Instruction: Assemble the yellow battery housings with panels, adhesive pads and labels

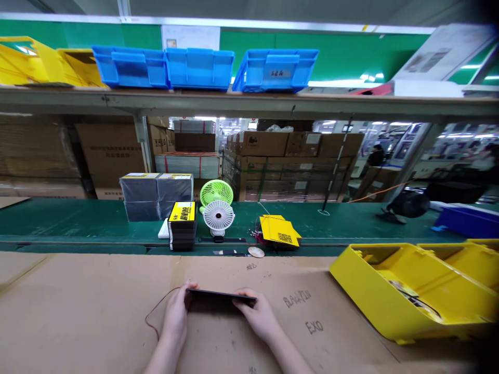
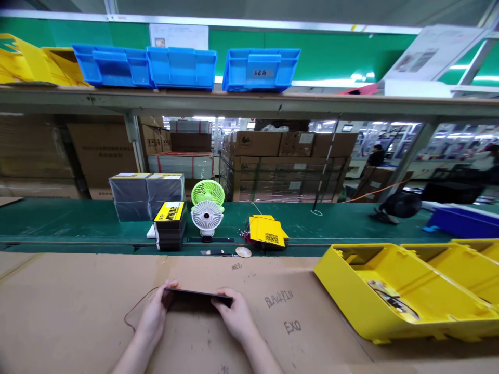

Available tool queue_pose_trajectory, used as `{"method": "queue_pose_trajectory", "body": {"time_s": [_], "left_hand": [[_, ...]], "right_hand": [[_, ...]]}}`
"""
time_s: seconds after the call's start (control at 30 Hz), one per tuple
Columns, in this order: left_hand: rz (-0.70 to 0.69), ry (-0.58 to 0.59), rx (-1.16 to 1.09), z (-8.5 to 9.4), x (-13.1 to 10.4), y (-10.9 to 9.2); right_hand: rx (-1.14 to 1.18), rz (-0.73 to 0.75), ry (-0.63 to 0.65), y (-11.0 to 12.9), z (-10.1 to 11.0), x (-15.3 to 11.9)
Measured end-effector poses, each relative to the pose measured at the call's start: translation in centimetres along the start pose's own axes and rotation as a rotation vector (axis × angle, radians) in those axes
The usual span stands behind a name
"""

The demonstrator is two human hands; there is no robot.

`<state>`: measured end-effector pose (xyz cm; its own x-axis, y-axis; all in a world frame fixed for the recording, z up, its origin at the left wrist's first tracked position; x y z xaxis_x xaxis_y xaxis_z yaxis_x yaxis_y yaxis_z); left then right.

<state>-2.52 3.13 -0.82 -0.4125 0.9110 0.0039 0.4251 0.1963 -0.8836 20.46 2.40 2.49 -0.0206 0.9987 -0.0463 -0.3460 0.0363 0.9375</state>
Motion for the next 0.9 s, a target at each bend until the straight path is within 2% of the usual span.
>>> {"method": "queue_pose_trajectory", "body": {"time_s": [0.23,0.9], "left_hand": [[0.04,0.056,-0.016,-0.01,0.05,0.31],[0.045,0.04,-0.028,-0.2,-0.1,-0.06]], "right_hand": [[0.002,-0.003,0.005,0.19,-0.01,-0.01],[0.012,-0.006,-0.01,-0.5,-0.09,0.24]]}}
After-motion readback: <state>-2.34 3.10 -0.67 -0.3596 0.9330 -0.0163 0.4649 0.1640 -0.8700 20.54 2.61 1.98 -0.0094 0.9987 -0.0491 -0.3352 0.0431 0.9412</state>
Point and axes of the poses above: each hand's wrist, its own x-axis towards the middle knuckle, its own z-axis out of the back of the hand, y = z × x, the point moved 4 cm from there along x, towards the middle knuckle, and after that the axes turned 13 degrees about -z, right-handed, at the moved point
